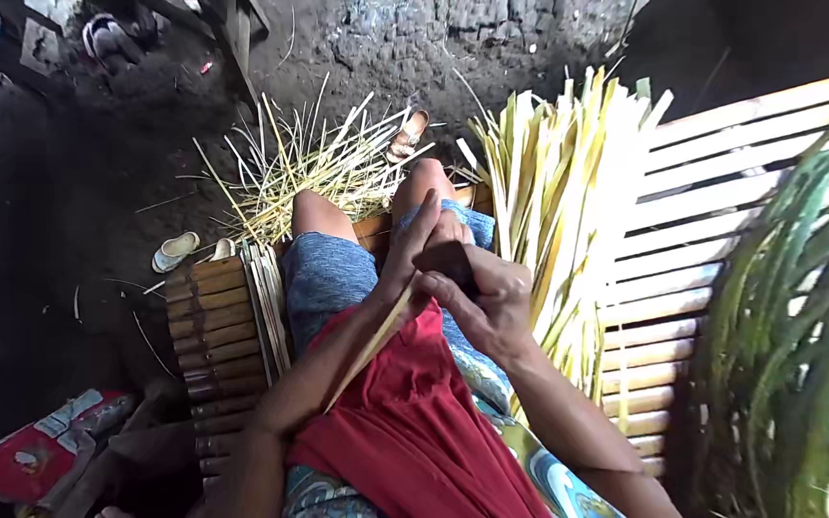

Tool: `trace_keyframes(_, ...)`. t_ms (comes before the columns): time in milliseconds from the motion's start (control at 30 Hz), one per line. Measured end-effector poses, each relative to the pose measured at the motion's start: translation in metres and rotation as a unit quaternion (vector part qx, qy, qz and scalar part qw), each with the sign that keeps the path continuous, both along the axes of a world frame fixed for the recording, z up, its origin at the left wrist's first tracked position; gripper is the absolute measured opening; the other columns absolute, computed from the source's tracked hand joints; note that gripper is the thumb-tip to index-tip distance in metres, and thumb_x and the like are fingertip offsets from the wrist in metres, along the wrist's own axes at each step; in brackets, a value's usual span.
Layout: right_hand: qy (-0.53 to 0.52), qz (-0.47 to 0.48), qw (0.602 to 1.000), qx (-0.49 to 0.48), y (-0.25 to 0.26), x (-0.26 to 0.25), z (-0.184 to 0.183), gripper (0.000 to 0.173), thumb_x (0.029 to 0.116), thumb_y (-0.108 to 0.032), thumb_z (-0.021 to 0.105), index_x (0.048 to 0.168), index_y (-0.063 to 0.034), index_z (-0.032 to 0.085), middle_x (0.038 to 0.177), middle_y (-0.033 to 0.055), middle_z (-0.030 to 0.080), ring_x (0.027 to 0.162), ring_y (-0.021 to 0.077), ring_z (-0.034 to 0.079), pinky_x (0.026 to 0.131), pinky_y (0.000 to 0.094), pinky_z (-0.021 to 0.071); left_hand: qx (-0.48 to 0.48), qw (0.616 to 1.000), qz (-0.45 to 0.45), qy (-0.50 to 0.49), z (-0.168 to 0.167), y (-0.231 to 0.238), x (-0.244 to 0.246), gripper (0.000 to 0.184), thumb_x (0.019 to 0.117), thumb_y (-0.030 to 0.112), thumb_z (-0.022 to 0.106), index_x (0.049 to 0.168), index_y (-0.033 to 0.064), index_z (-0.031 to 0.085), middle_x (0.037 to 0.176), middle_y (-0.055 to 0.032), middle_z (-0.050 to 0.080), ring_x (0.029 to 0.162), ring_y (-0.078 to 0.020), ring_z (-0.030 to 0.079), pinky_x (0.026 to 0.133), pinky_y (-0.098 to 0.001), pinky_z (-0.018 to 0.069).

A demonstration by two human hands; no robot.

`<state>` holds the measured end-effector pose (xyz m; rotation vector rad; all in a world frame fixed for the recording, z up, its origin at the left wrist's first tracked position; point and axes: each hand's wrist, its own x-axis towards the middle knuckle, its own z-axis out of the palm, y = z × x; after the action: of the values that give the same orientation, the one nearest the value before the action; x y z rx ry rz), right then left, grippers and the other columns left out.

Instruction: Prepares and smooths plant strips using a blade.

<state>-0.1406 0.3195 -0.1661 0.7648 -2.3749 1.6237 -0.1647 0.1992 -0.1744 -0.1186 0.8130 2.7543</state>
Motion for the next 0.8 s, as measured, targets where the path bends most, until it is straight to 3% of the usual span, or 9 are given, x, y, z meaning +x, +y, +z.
trace_keyframes(67,0.032,-0.003,0.999,-0.013,0.015,0.017,0.008,0.027,0.0996,-0.023,0.063,0.084,-0.0010,0.065,0.071,0.0022,0.059,0.062,0.0013,0.054,0.057,0.0153,0.0455,0.006,0.997,0.080,0.000,-0.007,-0.004,-0.006,0.061,0.1106,0.041,0.020,0.057,0.0261,0.045,0.053,0.0109,0.045,0.058,-0.0045,0.053,0.070,-0.0231,0.0482)
trace_keyframes(167,0.021,-0.016,0.999,-0.035,0.040,0.037,0.024,0.022,0.1042,-0.032,0.060,0.093,-0.0133,0.065,0.080,-0.0068,0.064,0.071,-0.0039,0.062,0.064,0.0129,0.0533,0.055,0.970,0.192,-0.142,-0.013,-0.034,-0.015,0.068,0.1094,0.052,0.014,0.055,0.0239,0.044,0.048,0.0086,0.045,0.049,-0.0071,0.052,0.058,-0.0228,0.0487)
trace_keyframes(267,0.050,-0.060,0.997,0.013,0.037,0.017,0.011,0.031,0.1041,-0.032,0.059,0.089,-0.0046,0.062,0.072,0.0006,0.060,0.061,0.0017,0.057,0.056,0.0191,0.0498,0.061,0.997,0.011,-0.054,-0.010,-0.036,0.001,0.069,0.1028,0.067,0.018,0.058,0.0268,0.052,0.052,0.0126,0.050,0.052,-0.0010,0.053,0.057,-0.0200,0.0473)
trace_keyframes(300,0.042,-0.074,0.996,0.025,0.038,0.007,0.007,0.034,0.1043,-0.032,0.059,0.094,-0.0001,0.064,0.073,0.0030,0.063,0.061,0.0032,0.058,0.057,0.0222,0.0514,0.046,0.997,-0.056,-0.025,-0.003,-0.033,0.008,0.064,0.1033,0.064,0.024,0.061,0.0265,0.054,0.052,0.0136,0.050,0.051,0.0008,0.052,0.057,-0.0189,0.0464)
trace_keyframes(367,-0.006,-0.088,0.996,0.027,0.037,-0.011,0.004,0.031,0.1058,-0.036,0.056,0.104,-0.0059,0.064,0.077,-0.0072,0.064,0.064,-0.0046,0.059,0.060,0.0185,0.0540,-0.025,0.994,-0.109,-0.011,0.011,-0.032,0.017,0.049,0.1100,0.040,0.027,0.068,0.0248,0.047,0.055,0.0129,0.045,0.051,0.0010,0.044,0.055,-0.0167,0.0422)
trace_keyframes(500,-0.008,0.053,0.996,0.074,0.005,-0.004,0.006,0.034,0.1024,-0.028,0.058,0.089,0.0017,0.066,0.077,0.0066,0.064,0.065,0.0073,0.059,0.060,0.0243,0.0505,-0.079,0.991,0.047,-0.093,0.004,-0.040,0.006,0.052,0.1127,0.036,0.016,0.069,0.0237,0.041,0.047,0.0124,0.038,0.038,0.0005,0.036,0.042,-0.0143,0.0352)
trace_keyframes(567,-0.029,0.116,0.992,0.037,0.010,0.008,0.010,0.032,0.1024,-0.027,0.057,0.081,-0.0045,0.065,0.070,0.0003,0.056,0.060,0.0016,0.050,0.054,0.0156,0.0403,-0.080,0.977,0.156,-0.120,-0.015,-0.062,0.001,0.050,0.1128,0.037,0.017,0.072,0.0233,0.043,0.048,0.0131,0.038,0.037,0.0011,0.035,0.041,-0.0135,0.0348)
trace_keyframes(700,-0.140,0.078,0.985,-0.062,0.060,0.024,0.032,0.022,0.1063,-0.043,0.052,0.096,-0.0324,0.069,0.079,-0.0222,0.064,0.066,-0.0111,0.059,0.058,0.0085,0.0494,-0.070,0.896,0.375,-0.227,-0.035,-0.117,0.004,0.051,0.1128,0.037,0.014,0.073,0.0216,0.042,0.045,0.0116,0.035,0.036,-0.0007,0.034,0.040,-0.0156,0.0338)
trace_keyframes(800,-0.099,-0.003,0.995,0.004,0.056,0.008,0.014,0.026,0.1055,-0.040,0.055,0.094,-0.0189,0.066,0.072,-0.0147,0.062,0.060,-0.0069,0.057,0.054,0.0151,0.0506,-0.100,0.958,0.214,-0.164,-0.023,-0.089,0.008,0.054,0.1119,0.039,0.013,0.072,0.0226,0.045,0.049,0.0106,0.045,0.042,-0.0005,0.045,0.046,-0.0154,0.0422)
